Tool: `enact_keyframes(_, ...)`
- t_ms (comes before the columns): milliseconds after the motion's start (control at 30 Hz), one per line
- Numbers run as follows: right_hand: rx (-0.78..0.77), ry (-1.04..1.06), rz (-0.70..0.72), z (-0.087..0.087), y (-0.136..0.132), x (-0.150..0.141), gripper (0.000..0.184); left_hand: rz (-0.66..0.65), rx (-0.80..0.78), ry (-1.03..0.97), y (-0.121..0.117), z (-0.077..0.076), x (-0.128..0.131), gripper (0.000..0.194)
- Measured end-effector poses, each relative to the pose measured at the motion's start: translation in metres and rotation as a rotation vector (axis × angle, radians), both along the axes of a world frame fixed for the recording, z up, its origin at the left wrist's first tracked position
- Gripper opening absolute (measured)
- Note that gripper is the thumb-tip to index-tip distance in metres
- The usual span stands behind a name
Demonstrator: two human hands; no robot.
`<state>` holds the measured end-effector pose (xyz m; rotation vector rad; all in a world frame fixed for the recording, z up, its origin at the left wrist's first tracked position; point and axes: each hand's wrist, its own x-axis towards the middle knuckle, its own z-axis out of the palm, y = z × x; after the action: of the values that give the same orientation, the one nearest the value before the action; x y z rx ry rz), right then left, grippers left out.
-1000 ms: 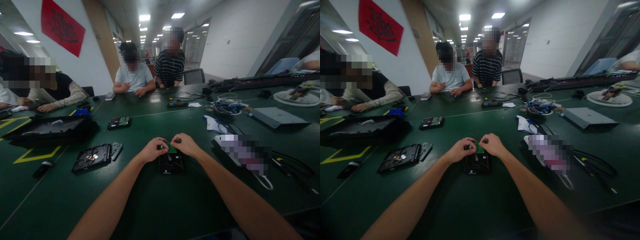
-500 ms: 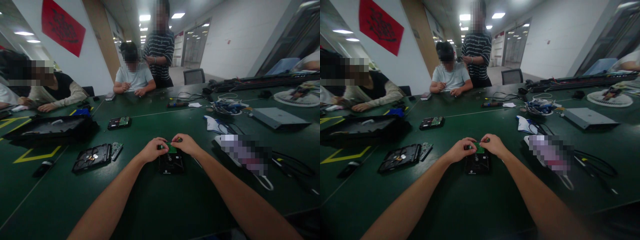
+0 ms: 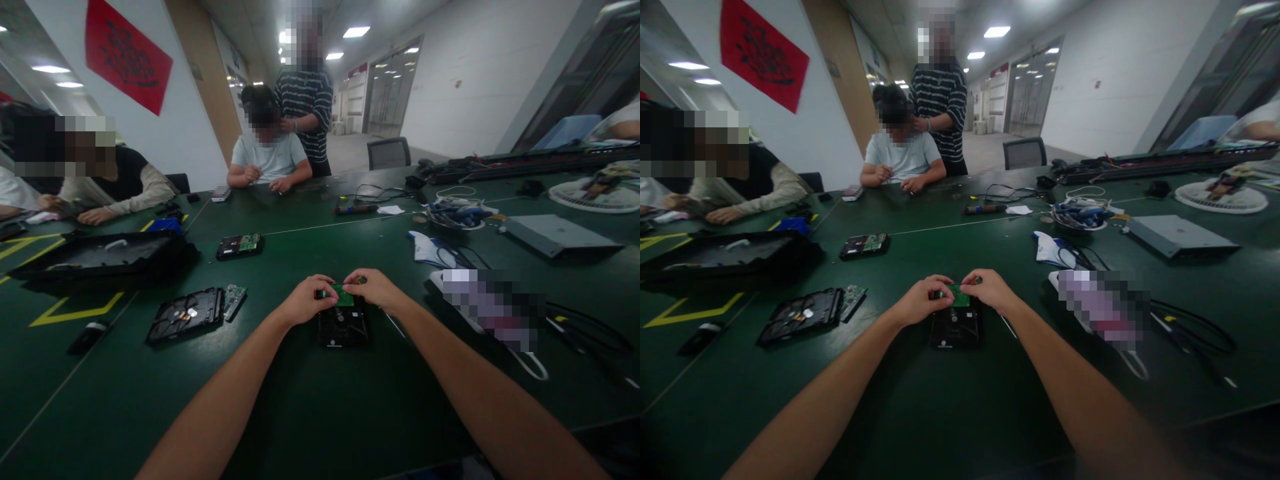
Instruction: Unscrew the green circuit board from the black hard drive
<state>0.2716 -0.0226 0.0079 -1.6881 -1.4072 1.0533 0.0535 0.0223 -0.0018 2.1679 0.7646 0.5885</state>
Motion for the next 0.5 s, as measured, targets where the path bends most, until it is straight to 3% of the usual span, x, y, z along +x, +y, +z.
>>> enact_keyframes(500,-0.045,0.044,-0.031,-0.0003,0.0015,-0.0006,0.014,0.002,0.001,0.003,-0.0008,0.0022,0.0011,0.006)
